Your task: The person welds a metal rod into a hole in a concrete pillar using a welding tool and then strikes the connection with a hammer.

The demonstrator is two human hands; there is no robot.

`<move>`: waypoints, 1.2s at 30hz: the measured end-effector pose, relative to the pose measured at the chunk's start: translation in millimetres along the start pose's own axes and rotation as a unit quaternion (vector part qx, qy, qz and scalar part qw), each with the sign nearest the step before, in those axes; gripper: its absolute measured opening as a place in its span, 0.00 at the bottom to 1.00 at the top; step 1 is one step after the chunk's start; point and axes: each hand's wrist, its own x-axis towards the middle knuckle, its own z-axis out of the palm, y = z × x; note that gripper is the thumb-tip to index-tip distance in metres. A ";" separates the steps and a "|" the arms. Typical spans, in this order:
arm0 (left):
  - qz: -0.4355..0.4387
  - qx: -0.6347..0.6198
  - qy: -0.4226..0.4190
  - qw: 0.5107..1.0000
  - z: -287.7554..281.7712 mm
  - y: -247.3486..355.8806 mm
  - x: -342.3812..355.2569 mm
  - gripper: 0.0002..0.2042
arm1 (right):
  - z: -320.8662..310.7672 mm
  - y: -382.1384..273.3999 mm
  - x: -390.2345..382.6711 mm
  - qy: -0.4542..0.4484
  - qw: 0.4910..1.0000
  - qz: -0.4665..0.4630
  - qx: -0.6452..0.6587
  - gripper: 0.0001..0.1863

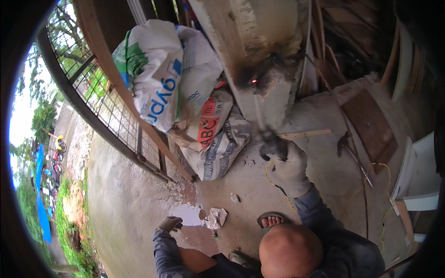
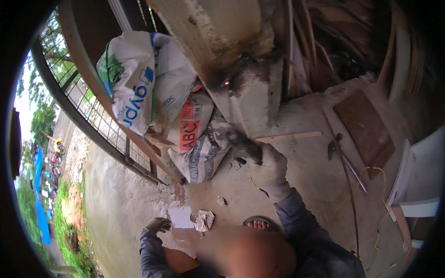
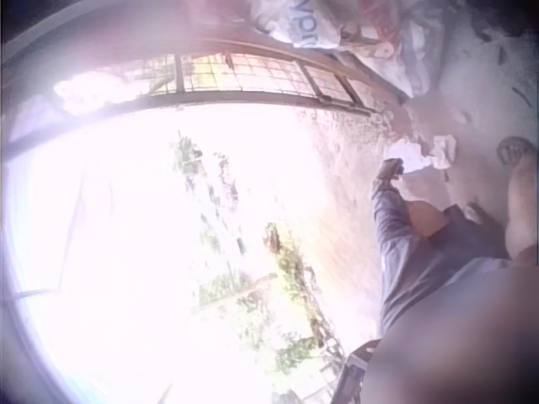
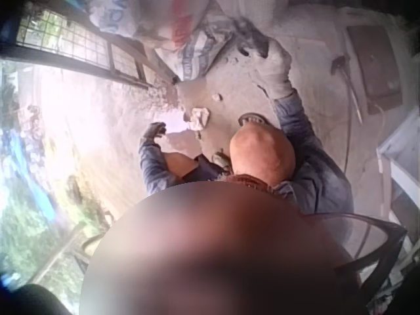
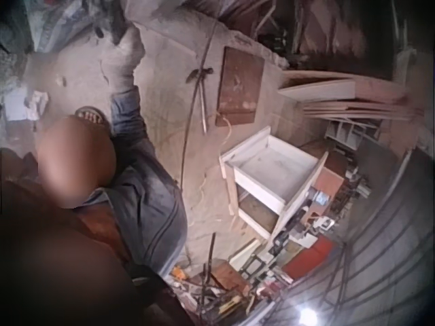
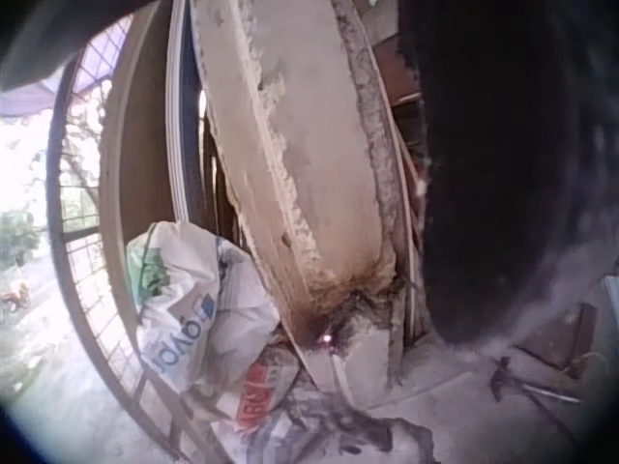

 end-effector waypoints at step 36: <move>0.004 -0.004 -0.011 1.000 6.9 20.6 0.9 0.20 | -9.1 9.4 17.0 0.011 0.997 -0.023 -0.069 0.13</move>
